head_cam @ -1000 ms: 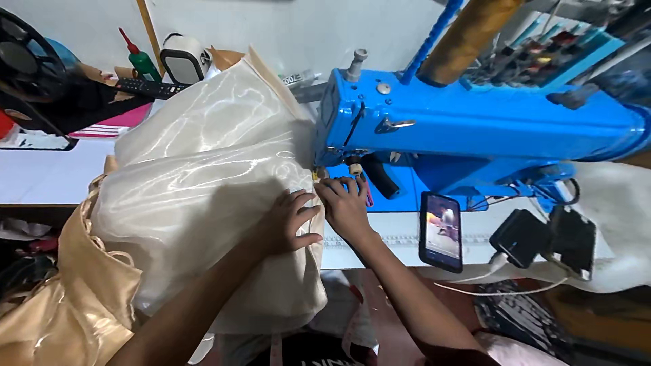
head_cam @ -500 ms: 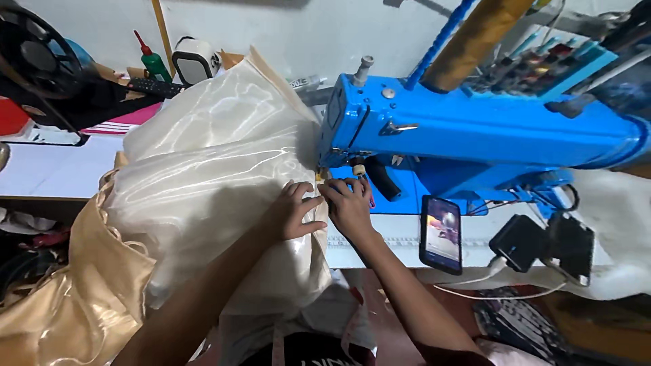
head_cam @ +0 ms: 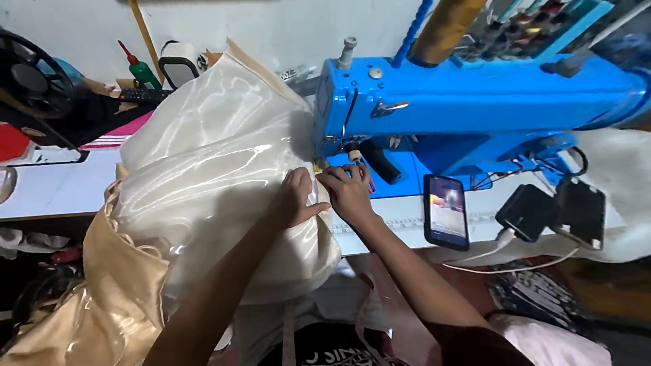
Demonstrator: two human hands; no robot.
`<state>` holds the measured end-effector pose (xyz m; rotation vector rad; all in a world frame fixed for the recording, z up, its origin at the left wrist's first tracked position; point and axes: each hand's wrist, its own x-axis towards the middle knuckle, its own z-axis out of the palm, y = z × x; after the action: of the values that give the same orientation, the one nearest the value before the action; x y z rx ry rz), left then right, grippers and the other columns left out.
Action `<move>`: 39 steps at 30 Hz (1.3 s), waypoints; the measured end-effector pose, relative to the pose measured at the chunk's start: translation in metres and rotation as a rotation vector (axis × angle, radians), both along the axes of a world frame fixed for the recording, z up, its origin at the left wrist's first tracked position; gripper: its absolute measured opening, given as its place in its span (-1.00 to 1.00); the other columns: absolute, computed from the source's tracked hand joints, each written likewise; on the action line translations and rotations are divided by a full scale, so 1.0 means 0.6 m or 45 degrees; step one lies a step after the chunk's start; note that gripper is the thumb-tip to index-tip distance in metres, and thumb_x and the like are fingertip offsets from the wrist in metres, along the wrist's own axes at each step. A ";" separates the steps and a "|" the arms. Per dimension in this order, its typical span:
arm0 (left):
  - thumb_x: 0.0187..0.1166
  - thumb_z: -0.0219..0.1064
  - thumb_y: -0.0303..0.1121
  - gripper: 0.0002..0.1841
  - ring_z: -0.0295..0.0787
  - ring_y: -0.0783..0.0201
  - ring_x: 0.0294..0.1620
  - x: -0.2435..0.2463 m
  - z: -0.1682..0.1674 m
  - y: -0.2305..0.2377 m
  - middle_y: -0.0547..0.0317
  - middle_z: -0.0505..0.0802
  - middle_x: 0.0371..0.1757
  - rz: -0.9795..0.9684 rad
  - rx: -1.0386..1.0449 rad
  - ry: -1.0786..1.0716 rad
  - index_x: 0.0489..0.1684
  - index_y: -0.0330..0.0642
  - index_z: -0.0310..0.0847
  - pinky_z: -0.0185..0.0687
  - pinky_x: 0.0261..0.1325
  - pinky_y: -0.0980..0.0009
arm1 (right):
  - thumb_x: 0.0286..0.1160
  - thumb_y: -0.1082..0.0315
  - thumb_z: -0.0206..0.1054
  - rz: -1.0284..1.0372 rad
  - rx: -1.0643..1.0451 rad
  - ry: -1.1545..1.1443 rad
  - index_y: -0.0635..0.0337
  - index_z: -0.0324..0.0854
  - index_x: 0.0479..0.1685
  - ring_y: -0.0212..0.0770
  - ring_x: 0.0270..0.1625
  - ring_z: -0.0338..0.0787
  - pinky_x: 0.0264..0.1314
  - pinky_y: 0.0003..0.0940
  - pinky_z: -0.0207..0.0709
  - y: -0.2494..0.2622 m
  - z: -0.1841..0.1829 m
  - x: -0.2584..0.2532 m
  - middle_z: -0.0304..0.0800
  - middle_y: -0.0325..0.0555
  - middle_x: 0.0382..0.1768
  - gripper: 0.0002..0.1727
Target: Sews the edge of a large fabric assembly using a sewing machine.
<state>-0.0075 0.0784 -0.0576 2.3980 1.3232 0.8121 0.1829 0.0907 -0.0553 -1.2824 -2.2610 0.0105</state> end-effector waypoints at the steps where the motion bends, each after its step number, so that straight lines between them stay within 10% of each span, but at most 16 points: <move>1: 0.38 0.53 0.14 -0.42 0.58 -0.16 0.48 0.001 -0.003 0.004 -0.28 0.69 0.28 0.009 0.023 -0.008 -0.34 -0.34 0.62 0.46 0.57 0.02 | 0.57 0.45 0.30 -0.005 -0.005 -0.004 -0.06 0.85 0.18 0.28 0.36 0.66 0.59 0.61 0.01 0.002 0.000 0.000 0.83 -0.04 0.18 -0.67; 9: 0.41 0.54 0.04 -0.48 0.61 -0.22 0.38 0.008 -0.006 0.025 -0.32 0.68 0.29 0.011 0.064 -0.047 -0.40 -0.37 0.63 0.45 0.54 -0.05 | 0.40 0.48 0.37 0.134 0.115 0.084 0.04 0.92 -0.11 0.24 0.29 0.71 0.59 0.51 0.09 -0.001 -0.004 0.014 0.89 -0.07 -0.01 -0.76; 22: 0.45 0.51 0.04 -0.44 0.48 -0.33 0.54 0.007 0.024 0.067 -0.41 0.63 0.37 0.053 -0.181 0.161 -0.22 -0.45 0.68 0.20 0.72 -0.13 | 0.47 0.49 0.32 0.133 0.077 0.099 -0.02 0.93 -0.03 0.26 0.36 0.68 0.60 0.54 0.04 0.006 -0.003 0.012 0.89 -0.08 0.09 -0.70; 27: 0.48 0.51 0.02 -0.44 0.41 -0.32 0.60 0.003 0.040 0.075 -0.42 0.62 0.39 0.058 -0.308 0.205 -0.08 -0.47 0.68 0.16 0.76 -0.10 | 0.61 0.49 0.20 0.107 -0.272 0.241 0.10 0.73 0.38 0.28 0.49 0.57 0.48 0.33 0.38 -0.024 0.016 0.014 0.71 0.14 0.36 -0.59; 30: 0.48 0.47 0.16 -0.32 0.39 -0.34 0.62 0.002 0.043 0.081 -0.44 0.61 0.39 0.065 -0.352 0.190 -0.01 -0.49 0.66 0.14 0.79 -0.12 | 0.76 0.33 0.10 0.039 -0.560 0.536 0.28 0.72 0.28 -0.16 0.09 0.85 0.23 -0.17 0.73 -0.122 0.054 0.051 0.86 0.05 0.07 -0.64; 33: 0.46 0.44 0.24 -0.28 0.48 -0.29 0.53 0.000 0.041 0.080 -0.39 0.65 0.30 0.079 -0.288 0.228 -0.07 -0.46 0.68 0.27 0.70 -0.11 | 0.74 0.29 0.13 0.022 -1.136 0.372 0.32 0.78 -0.02 -0.22 -0.36 0.82 -0.18 -0.20 0.75 -0.241 0.083 0.098 0.85 -0.03 -0.34 -0.67; 36: 0.52 0.37 0.24 -0.29 0.47 -0.29 0.58 0.007 0.045 0.062 -0.37 0.69 0.34 0.133 -0.142 0.305 -0.04 -0.45 0.69 0.14 0.74 -0.17 | 0.71 0.22 0.30 0.090 -1.525 0.186 0.28 0.44 0.62 0.04 0.15 0.86 0.33 0.04 0.66 -0.271 0.026 0.098 0.80 0.19 0.21 -0.44; 39: 0.66 0.28 0.14 -0.37 0.61 -0.24 0.44 0.021 0.050 0.025 -0.32 0.74 0.28 0.259 -0.111 0.324 0.06 -0.44 0.71 0.34 0.53 -0.22 | 0.50 0.26 0.50 0.171 -1.310 0.603 0.40 0.43 0.57 -0.14 0.39 0.74 0.56 -0.19 0.55 -0.252 -0.099 0.049 0.72 0.19 0.36 -0.32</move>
<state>0.0053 0.0934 -0.0275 2.3863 1.6841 0.4955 0.2123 -0.0606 -0.1147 -1.3454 -1.9022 1.5099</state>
